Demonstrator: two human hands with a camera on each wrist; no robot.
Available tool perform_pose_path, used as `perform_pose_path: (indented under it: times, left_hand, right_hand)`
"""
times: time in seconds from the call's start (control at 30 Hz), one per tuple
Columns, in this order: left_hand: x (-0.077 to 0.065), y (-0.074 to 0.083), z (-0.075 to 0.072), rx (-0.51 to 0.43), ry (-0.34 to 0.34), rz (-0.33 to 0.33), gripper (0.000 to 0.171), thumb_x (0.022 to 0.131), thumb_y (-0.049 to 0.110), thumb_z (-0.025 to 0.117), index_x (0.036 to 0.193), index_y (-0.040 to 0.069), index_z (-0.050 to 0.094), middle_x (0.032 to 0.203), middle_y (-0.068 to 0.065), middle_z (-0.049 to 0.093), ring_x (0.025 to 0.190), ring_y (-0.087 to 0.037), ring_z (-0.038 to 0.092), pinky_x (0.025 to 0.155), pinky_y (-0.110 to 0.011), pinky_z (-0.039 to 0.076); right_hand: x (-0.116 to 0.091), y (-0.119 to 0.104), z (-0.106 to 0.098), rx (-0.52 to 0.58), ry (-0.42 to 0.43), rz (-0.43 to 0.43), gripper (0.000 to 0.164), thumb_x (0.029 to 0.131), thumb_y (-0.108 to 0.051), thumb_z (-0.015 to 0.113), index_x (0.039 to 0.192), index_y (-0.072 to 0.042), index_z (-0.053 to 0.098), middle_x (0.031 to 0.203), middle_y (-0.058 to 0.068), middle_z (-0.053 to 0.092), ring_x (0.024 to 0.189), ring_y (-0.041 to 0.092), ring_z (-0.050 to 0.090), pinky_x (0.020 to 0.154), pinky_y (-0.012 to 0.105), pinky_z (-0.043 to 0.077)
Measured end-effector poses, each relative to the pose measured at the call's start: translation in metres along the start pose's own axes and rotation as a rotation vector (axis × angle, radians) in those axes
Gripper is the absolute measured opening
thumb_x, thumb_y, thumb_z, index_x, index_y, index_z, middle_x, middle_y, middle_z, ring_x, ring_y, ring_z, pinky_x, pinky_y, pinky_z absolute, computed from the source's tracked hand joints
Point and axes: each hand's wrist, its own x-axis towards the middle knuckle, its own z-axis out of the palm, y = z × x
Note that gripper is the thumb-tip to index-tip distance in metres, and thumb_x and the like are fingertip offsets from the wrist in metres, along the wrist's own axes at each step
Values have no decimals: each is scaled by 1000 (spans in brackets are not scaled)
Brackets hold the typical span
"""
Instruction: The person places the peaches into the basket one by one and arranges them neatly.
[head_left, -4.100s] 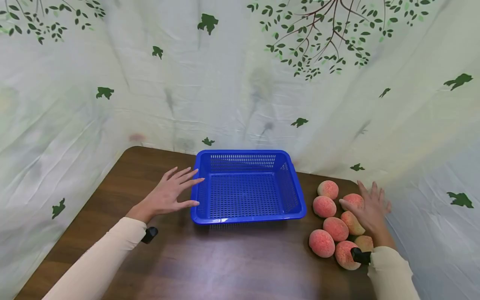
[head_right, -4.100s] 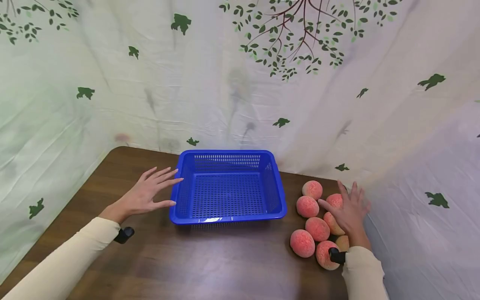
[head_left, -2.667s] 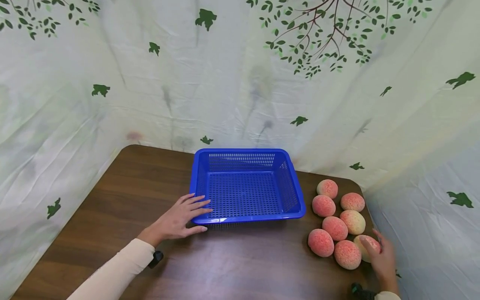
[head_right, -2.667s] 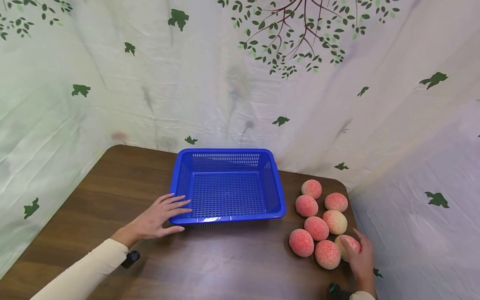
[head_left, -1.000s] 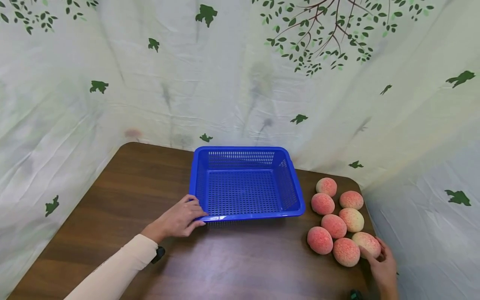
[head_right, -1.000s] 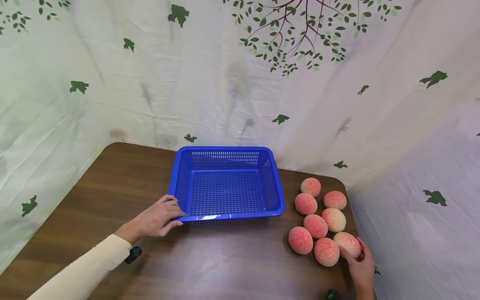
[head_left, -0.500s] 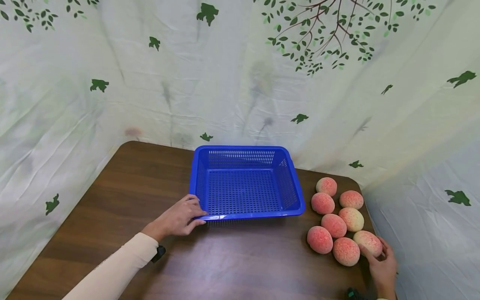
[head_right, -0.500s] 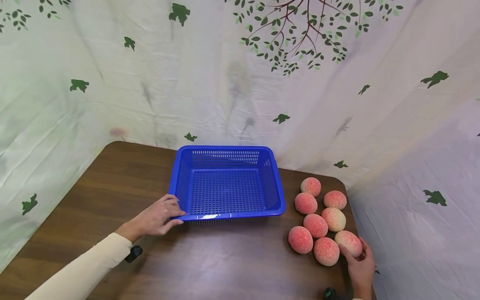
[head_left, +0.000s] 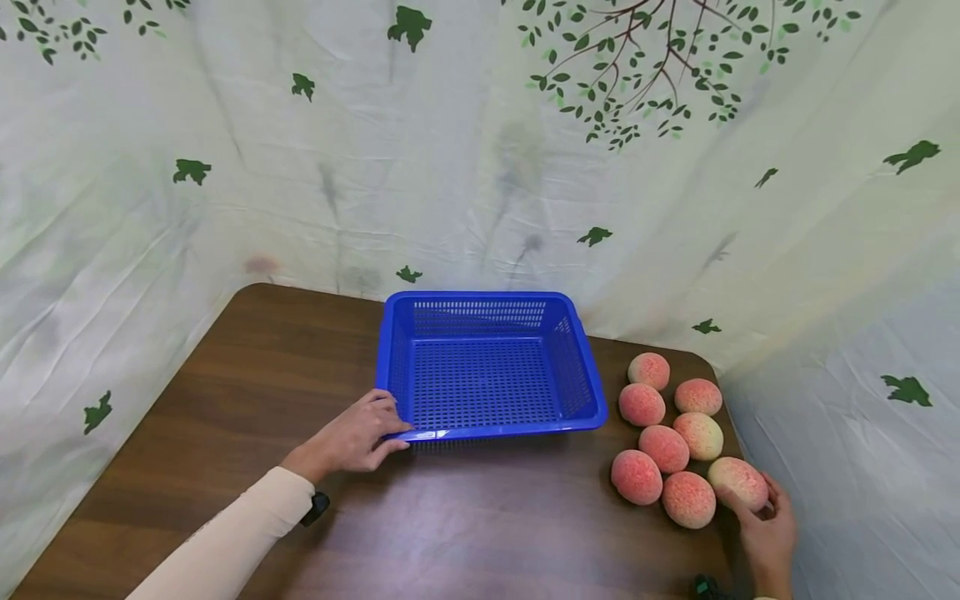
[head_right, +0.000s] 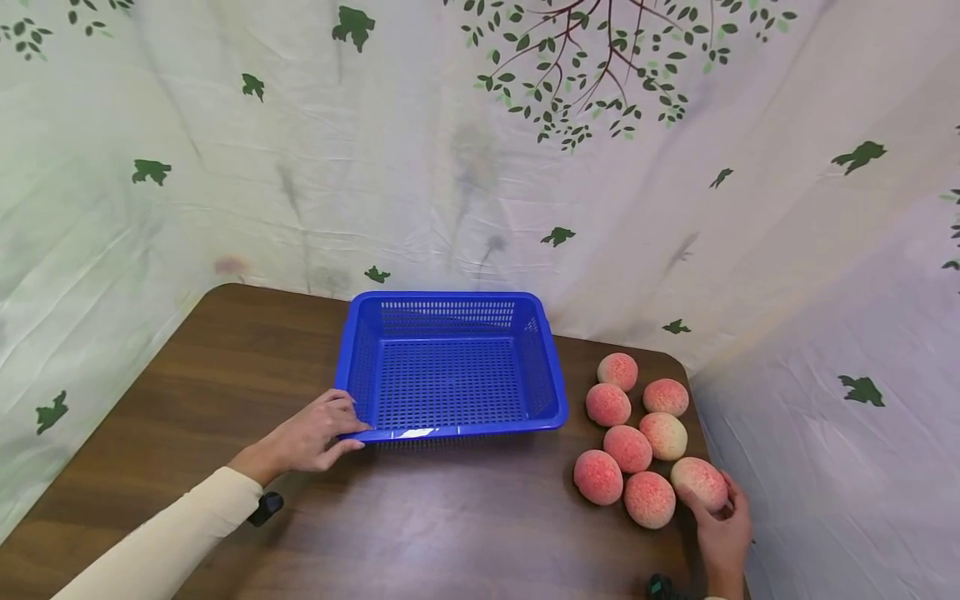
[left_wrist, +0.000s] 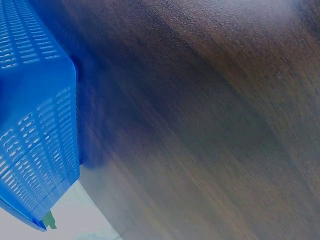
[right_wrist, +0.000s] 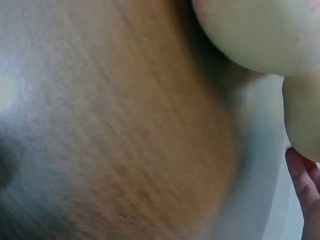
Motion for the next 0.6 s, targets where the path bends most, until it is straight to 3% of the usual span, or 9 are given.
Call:
perform_pose_path:
  times: [0.17,0.3,0.43,0.6]
  left_hand:
    - [1,0,-1,7,-21,-9,15,84,18,69,89,4,75,75,1,70,72,-16,52,85,-41,41]
    - [0,1,-2,13,-28,-6,15,82,17,70,88,4,75,75,1,69,72,-16,51,85,-41,42]
    - [0,1,-5,19,-20,14,18,87,21,66,87,5,74,74,2,68,72,-17,51,84,-40,43]
    - [1,0,-5,28,-14,37,22,91,24,63,87,6,74,74,2,68,73,-18,53,84,-39,44]
  right_hand:
    - [0,-13,-11,-26,1,-9,84,82,-36,75,149,-8,32,134,11,41,88,3,42,59,7,36]
    - [1,-25,-15,-75,-9,-33,84,83,-39,74,149,-8,32,141,17,39,96,12,44,58,8,36]
    - [-2,-39,-15,-82,-33,-48,84,84,-39,73,149,-9,31,143,17,39,105,22,44,64,14,37]
    - [-7,-61,-12,-93,-90,-107,84,83,-40,74,150,-11,32,144,15,39,110,24,43,71,20,37]
